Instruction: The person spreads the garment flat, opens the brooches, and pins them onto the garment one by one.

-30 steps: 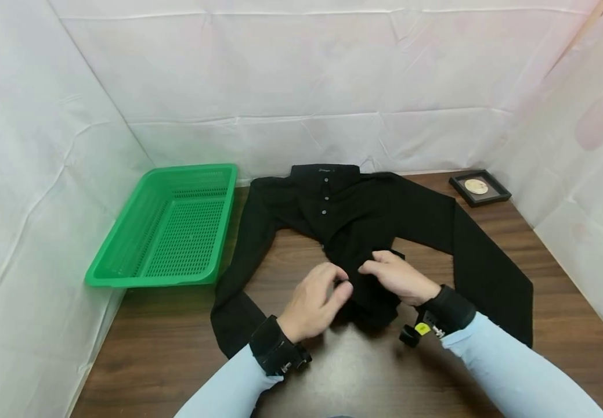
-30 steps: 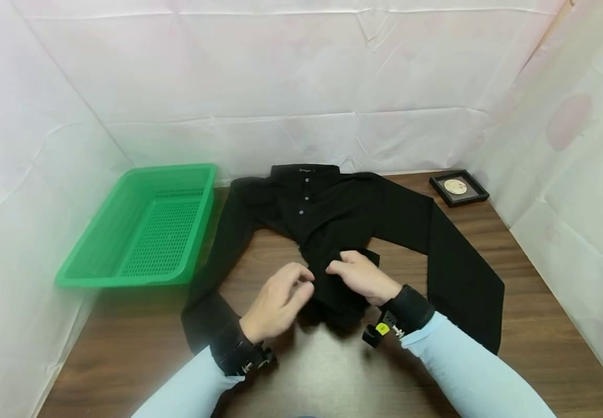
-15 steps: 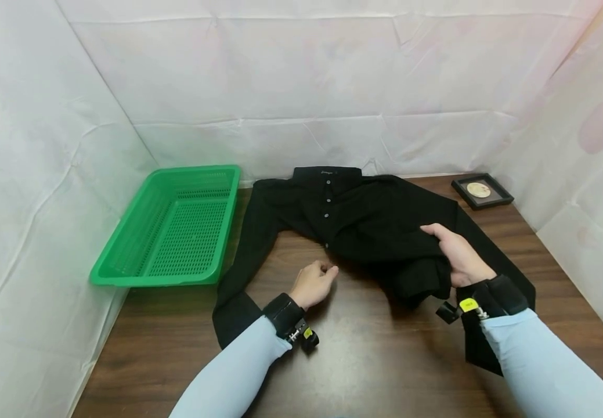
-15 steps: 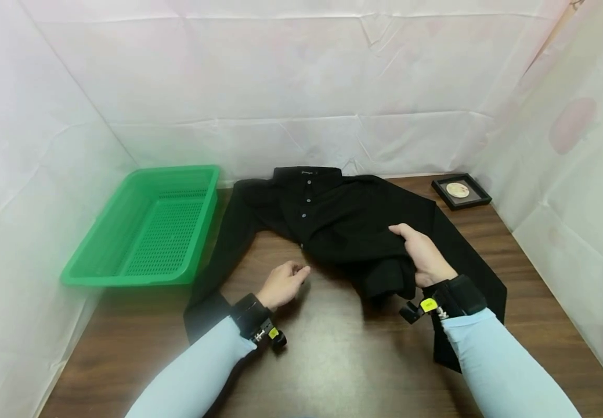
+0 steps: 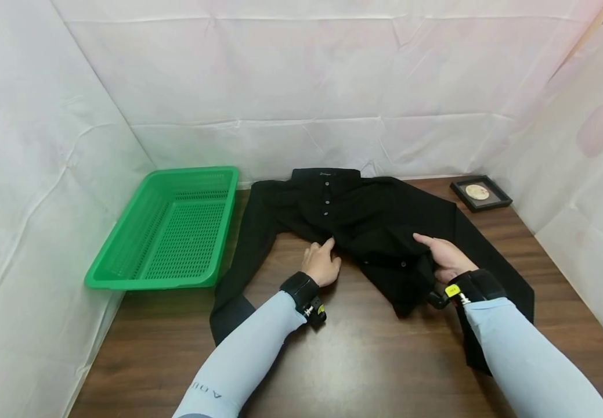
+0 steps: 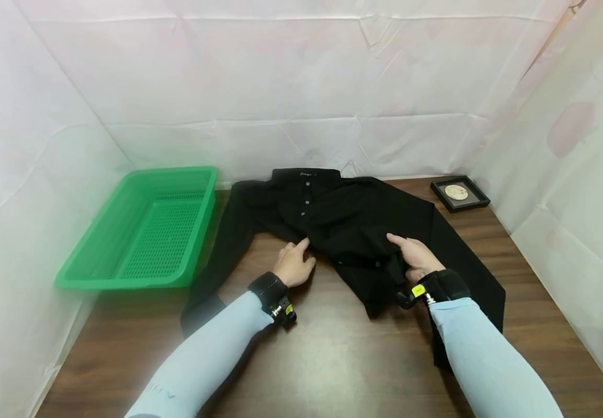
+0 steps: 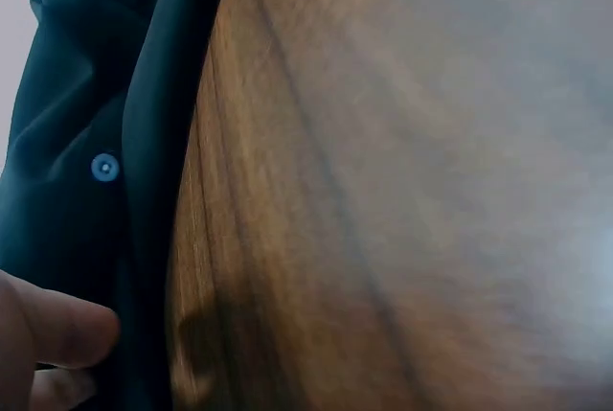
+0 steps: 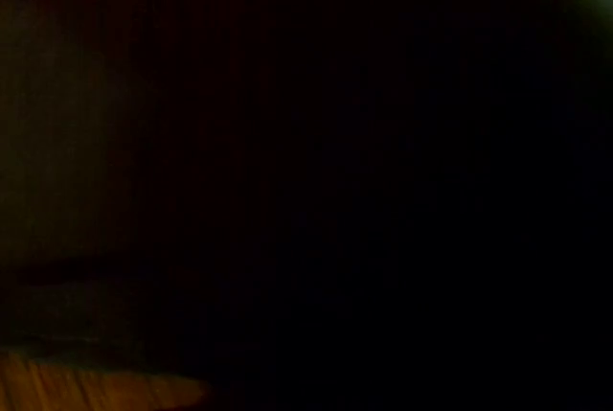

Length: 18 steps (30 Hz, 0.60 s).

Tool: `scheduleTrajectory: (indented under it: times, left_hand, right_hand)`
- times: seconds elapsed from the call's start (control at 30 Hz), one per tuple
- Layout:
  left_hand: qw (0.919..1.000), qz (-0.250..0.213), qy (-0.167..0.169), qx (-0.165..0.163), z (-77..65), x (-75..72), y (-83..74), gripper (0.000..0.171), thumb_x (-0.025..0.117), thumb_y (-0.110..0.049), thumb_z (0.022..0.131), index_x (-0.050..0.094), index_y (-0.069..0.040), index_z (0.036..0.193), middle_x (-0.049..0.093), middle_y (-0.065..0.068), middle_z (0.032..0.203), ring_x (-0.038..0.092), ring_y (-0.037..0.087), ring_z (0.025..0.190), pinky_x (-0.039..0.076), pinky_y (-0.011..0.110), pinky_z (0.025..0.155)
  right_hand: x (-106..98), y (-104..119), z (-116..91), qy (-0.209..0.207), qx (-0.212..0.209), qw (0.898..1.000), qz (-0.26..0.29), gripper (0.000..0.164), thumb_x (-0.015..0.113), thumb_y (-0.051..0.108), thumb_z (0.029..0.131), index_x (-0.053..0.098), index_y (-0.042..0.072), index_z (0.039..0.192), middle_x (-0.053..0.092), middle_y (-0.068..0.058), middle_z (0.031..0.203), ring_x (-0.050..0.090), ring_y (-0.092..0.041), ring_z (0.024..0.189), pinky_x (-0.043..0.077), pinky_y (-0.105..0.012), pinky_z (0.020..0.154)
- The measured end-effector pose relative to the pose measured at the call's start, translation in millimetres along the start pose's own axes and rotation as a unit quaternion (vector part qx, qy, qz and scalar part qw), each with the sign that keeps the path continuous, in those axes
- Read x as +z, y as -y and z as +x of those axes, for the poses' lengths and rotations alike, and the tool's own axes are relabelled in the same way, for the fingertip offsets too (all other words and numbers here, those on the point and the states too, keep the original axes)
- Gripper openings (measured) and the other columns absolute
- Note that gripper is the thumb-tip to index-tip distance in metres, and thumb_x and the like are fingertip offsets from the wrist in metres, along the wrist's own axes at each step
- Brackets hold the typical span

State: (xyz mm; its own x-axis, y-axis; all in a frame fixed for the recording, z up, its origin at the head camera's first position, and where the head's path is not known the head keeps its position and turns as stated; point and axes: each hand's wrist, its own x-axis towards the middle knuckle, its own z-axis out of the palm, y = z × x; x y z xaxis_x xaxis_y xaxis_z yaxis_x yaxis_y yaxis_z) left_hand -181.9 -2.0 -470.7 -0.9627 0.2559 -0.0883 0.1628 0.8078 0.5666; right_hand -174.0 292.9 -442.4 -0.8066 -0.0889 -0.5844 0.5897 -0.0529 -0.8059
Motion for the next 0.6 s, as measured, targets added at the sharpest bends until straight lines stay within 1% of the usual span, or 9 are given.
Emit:
scheduleTrajectory:
  times: [0.03,0.1,0.17,0.2,0.27,0.33,0.4,0.5,0.6]
  left_hand:
    - [1.0000,-0.008,-0.004,-0.002,2.6,0.7,-1.5,0.054,0.054,-0.025,0.096,0.041,-0.017,0.147,0.052,0.020,0.129,0.048,0.035,0.115,0.039,0.042,0.098]
    - [0.9995,-0.031,-0.011,-0.005,7.4,2.3,-4.6,0.057,0.053,-0.028,0.097,0.035,-0.019,0.150,0.051,0.021,0.129,0.048,0.035,0.115,0.040,0.041,0.098]
    - [0.9977,-0.066,-0.014,-0.004,11.6,4.4,-9.3,0.060,0.053,-0.027,0.097,0.030,-0.019,0.152,0.049,0.022,0.132,0.048,0.034,0.120,0.039,0.041,0.100]
    - [0.9962,-0.085,-0.014,-0.003,13.5,5.5,-11.5,0.061,0.054,-0.025,0.097,0.029,-0.017,0.152,0.048,0.023,0.134,0.047,0.034,0.122,0.038,0.041,0.102]
    - [0.9925,-0.121,-0.017,-0.011,16.5,8.8,-14.9,0.064,0.056,-0.022,0.095,0.028,-0.014,0.152,0.045,0.022,0.139,0.045,0.033,0.126,0.037,0.040,0.104]
    - [0.9865,-0.159,-0.031,-0.024,18.9,12.5,-17.2,0.067,0.060,-0.016,0.091,0.030,-0.008,0.150,0.044,0.022,0.142,0.045,0.033,0.127,0.038,0.040,0.104]
    - [0.9807,-0.184,-0.053,-0.041,21.6,17.6,-16.5,0.066,0.064,-0.012,0.087,0.035,-0.006,0.146,0.048,0.017,0.140,0.048,0.030,0.124,0.040,0.037,0.102]
    - [0.9707,-0.220,-0.075,-0.061,24.1,23.5,-13.3,0.058,0.068,-0.009,0.082,0.045,-0.007,0.136,0.061,0.012,0.117,0.057,0.026,0.104,0.046,0.032,0.087]
    - [0.9620,-0.257,-0.068,-0.061,23.1,24.3,-10.8,0.048,0.069,-0.008,0.081,0.052,-0.006,0.127,0.059,0.005,0.083,0.056,0.018,0.076,0.045,0.027,0.068]
  right_hand:
    - [1.2,-2.3,2.0,-0.008,-0.001,1.000,-0.015,0.069,0.055,0.044,0.096,0.029,0.004,0.145,0.043,0.003,0.121,0.054,0.001,0.080,0.047,-0.016,0.074]
    - [5.2,-6.4,6.3,-0.005,-0.001,1.000,-0.009,0.065,0.055,0.043,0.097,0.032,0.002,0.142,0.047,0.002,0.118,0.055,0.001,0.078,0.048,-0.017,0.074]
    - [10.3,-10.6,9.4,0.008,-0.001,1.000,0.021,0.053,0.055,0.039,0.097,0.039,0.003,0.133,0.053,0.002,0.111,0.058,-0.002,0.079,0.050,-0.020,0.075]
    - [13.9,-12.4,10.4,0.023,0.002,0.999,0.049,0.048,0.055,0.036,0.098,0.041,0.005,0.130,0.053,0.004,0.113,0.059,-0.004,0.090,0.049,-0.021,0.082]
    - [20.7,-16.1,12.4,0.047,0.013,0.995,0.082,0.038,0.054,0.034,0.099,0.044,0.006,0.123,0.056,0.002,0.110,0.060,-0.008,0.093,0.049,-0.024,0.084]
    - [28.5,-20.2,13.3,0.066,0.021,0.994,0.090,0.037,0.053,0.033,0.100,0.043,0.007,0.123,0.054,0.000,0.113,0.059,-0.010,0.097,0.049,-0.025,0.086]
    - [36.6,-24.1,13.9,0.081,0.031,0.992,0.087,0.044,0.051,0.034,0.100,0.039,0.005,0.131,0.049,-0.004,0.123,0.058,-0.012,0.101,0.048,-0.026,0.089]
    - [46.7,-29.1,13.3,0.077,0.029,0.995,0.050,0.058,0.050,0.037,0.100,0.029,0.001,0.142,0.039,-0.010,0.137,0.055,-0.012,0.106,0.046,-0.025,0.091]
    - [51.9,-32.6,12.0,0.072,0.020,0.997,0.027,0.065,0.048,0.038,0.100,0.026,-0.003,0.145,0.034,-0.016,0.144,0.054,-0.015,0.110,0.045,-0.027,0.094]
